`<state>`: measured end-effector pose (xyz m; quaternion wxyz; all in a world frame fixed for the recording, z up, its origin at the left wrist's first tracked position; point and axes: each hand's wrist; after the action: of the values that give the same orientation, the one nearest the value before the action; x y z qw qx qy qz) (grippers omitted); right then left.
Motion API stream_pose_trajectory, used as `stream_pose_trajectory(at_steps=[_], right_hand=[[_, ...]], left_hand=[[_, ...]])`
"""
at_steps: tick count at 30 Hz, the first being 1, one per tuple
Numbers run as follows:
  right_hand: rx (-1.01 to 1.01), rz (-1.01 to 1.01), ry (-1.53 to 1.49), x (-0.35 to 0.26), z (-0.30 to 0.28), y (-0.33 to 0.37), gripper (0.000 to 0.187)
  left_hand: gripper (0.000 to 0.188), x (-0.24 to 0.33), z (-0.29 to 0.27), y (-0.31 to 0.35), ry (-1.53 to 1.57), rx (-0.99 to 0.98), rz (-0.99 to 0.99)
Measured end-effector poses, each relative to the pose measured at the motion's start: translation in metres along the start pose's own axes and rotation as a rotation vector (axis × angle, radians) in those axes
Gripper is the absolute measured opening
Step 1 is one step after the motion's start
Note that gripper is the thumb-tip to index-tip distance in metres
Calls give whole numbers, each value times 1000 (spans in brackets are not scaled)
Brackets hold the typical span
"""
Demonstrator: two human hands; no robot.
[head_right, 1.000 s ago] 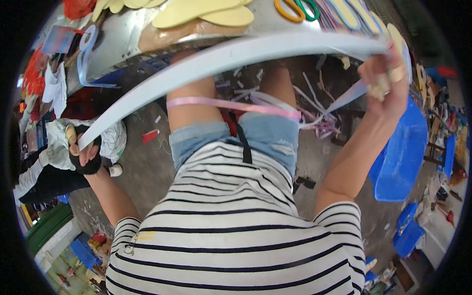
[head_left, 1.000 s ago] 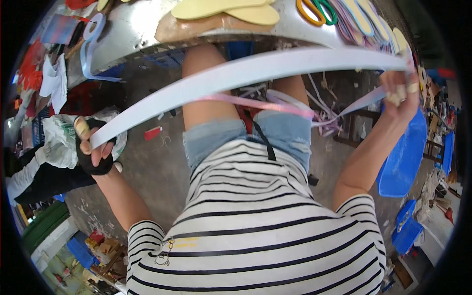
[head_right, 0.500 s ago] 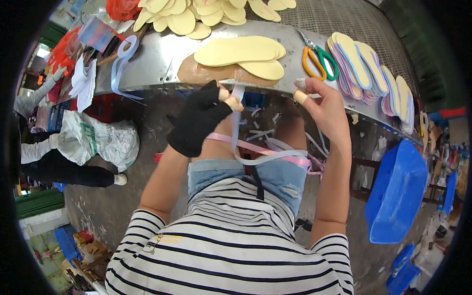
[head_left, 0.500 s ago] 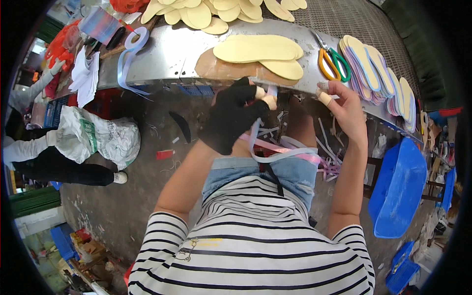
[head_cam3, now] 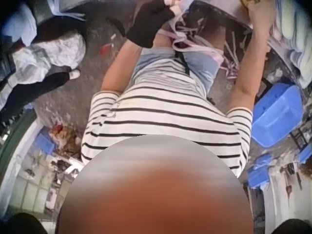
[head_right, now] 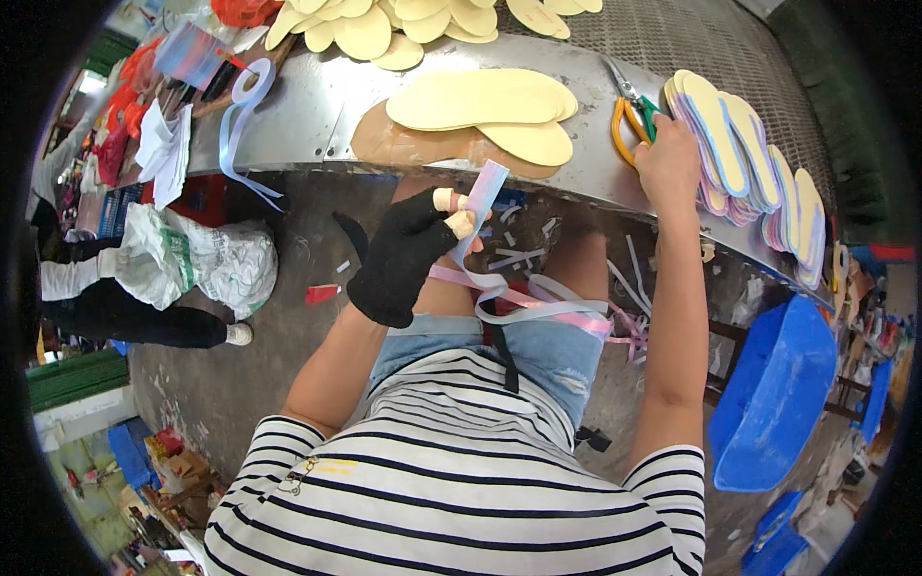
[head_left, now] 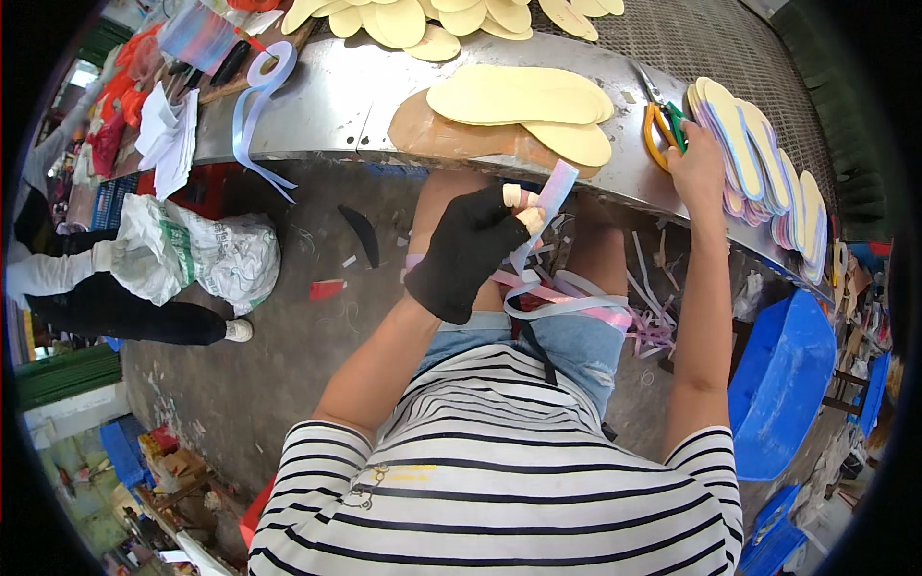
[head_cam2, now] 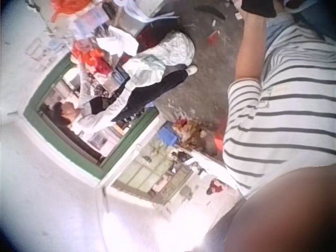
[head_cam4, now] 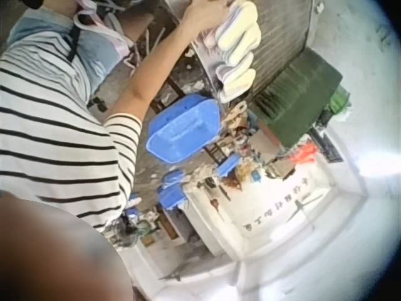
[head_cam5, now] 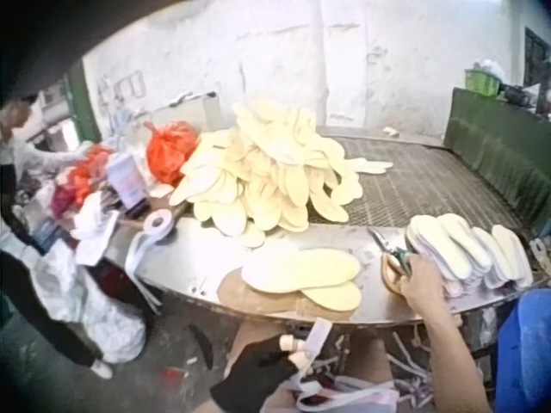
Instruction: The recorder is applying purple adhesive strips or lining to shoe insoles and trimming the excess with scissors.
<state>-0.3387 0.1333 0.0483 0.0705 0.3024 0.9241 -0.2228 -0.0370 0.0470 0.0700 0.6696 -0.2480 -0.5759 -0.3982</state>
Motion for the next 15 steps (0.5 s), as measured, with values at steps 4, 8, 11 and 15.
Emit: stream_pose_trajectory(at_steps=[4, 8, 11, 15], right_hand=[[166, -96, -372, -43, -21, 28, 26], [58, -143, -765, -81, -27, 49, 22], [-349, -70, -1113, -94, -29, 38, 21], [-650, -21, -1585, -124, -18, 51, 19]], left_hand=[[15, -9, 0, -3, 36, 92, -38], [14, -17, 3, -11, 54, 104, 17], [14, -29, 4, -20, 43, 141, 49], [14, -27, 12, -27, 46, 202, 118]])
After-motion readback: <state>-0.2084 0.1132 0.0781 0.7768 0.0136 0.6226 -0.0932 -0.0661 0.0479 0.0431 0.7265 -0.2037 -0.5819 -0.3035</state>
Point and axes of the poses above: each hand's wrist, its own y-axis away from the middle knuckle, its own z-axis out of the palm, x = y × z, and after that the axes turned 5 degrees about -y, right-handed
